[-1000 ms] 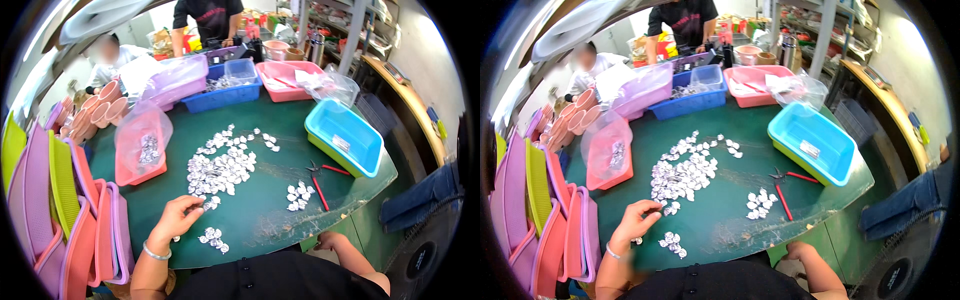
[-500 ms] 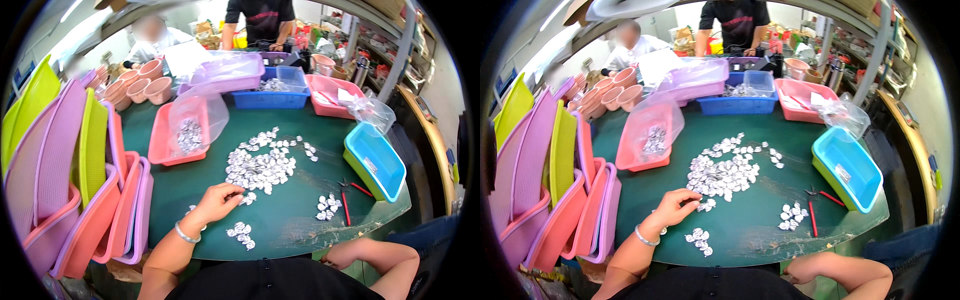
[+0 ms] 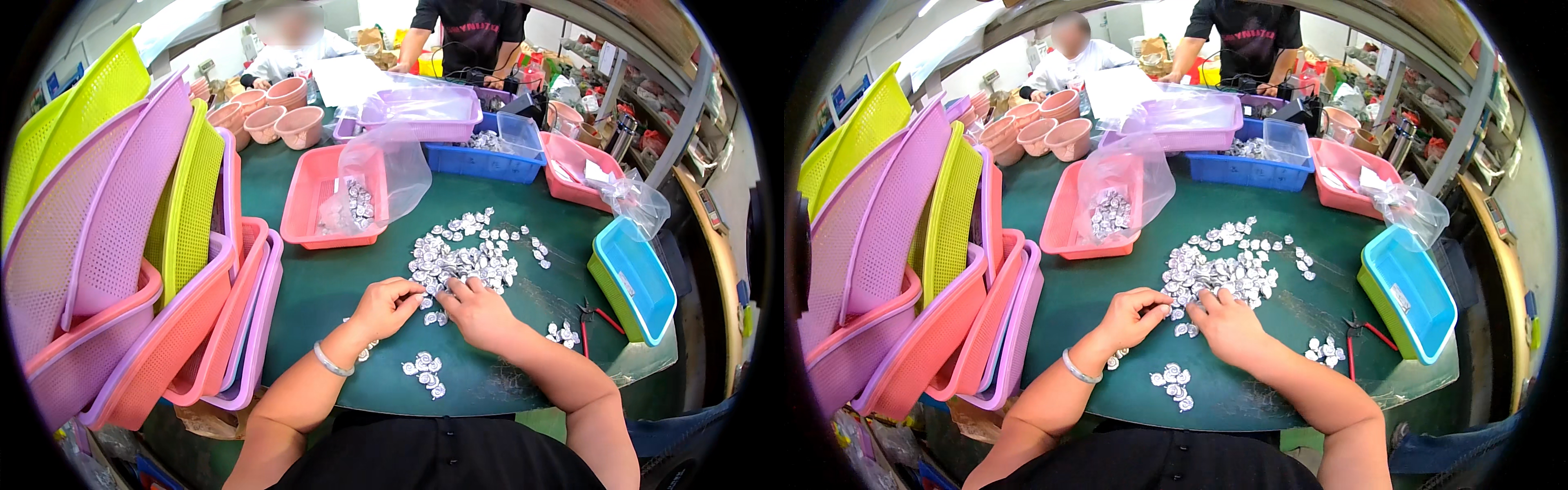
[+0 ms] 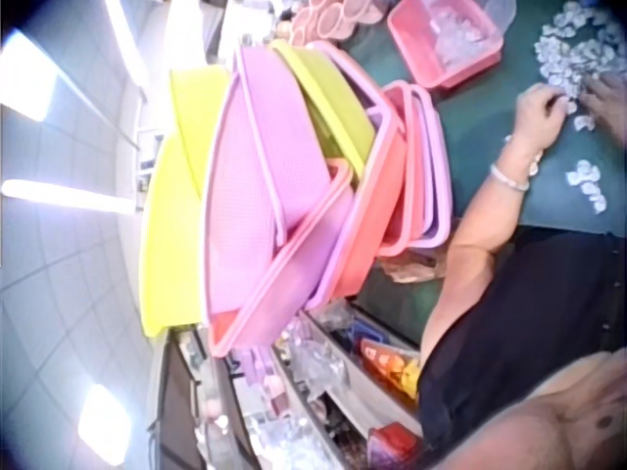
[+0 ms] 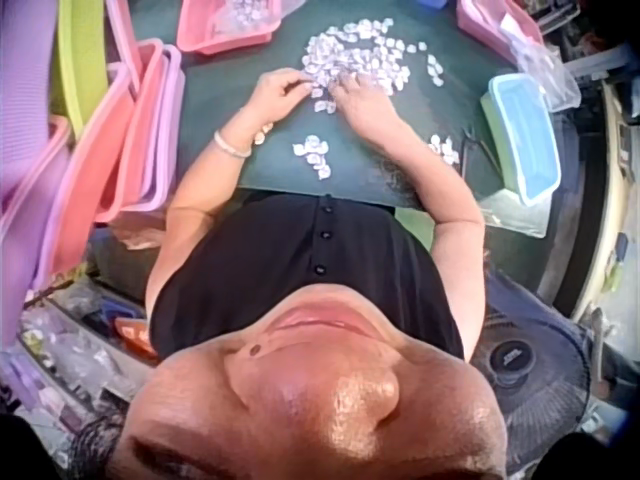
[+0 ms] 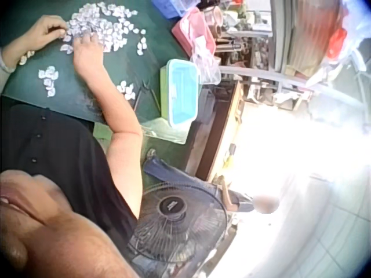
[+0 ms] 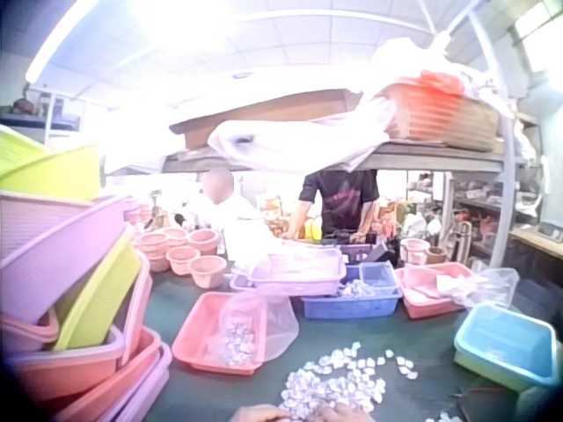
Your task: The person sorts small, silver, flower-shaped decorative items on a green table. They pick up the items one by one, inspect them, and place them into a separate pile. The person also briefly adjusts a standing fan and transfers a batch of items into a clear plastic bag.
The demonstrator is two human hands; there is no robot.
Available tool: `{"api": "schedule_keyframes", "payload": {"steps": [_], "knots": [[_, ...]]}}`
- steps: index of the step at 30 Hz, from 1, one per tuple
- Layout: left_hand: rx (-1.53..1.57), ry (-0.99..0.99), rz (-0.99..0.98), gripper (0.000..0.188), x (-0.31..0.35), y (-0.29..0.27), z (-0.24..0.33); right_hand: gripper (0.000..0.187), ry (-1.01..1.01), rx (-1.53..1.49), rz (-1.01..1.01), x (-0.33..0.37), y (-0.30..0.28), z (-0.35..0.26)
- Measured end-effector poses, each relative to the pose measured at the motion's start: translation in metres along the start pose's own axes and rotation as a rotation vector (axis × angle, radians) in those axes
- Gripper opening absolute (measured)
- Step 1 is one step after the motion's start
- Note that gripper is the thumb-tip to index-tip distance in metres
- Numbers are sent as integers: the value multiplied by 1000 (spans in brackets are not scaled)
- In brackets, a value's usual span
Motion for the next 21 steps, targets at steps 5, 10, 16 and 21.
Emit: {"api": "schedule_keyframes", "payload": {"steps": [5,10,16,21], "knots": [[15,14,-5,14,0,1,0,28,8,-95,1,0,18,3],[-29,18,-66,15,-6,12,4,23,75,-273,57,1,18,16],[-179,-11,-185,15,-28,30,24,20,261,-624,45,7,27,34],[-12,-197,-84,18,-29,39,5,24,520,-1053,-23,13,47,48]]}}
Point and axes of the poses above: each hand's wrist, its own x-axis away from the middle knuckle, its own y-axis out of the palm, z = x × y, the point moved 4 cm from there along -x, towards the middle knuckle, and after that the axes turned 12 degrees about x, right-handed, at the moved point
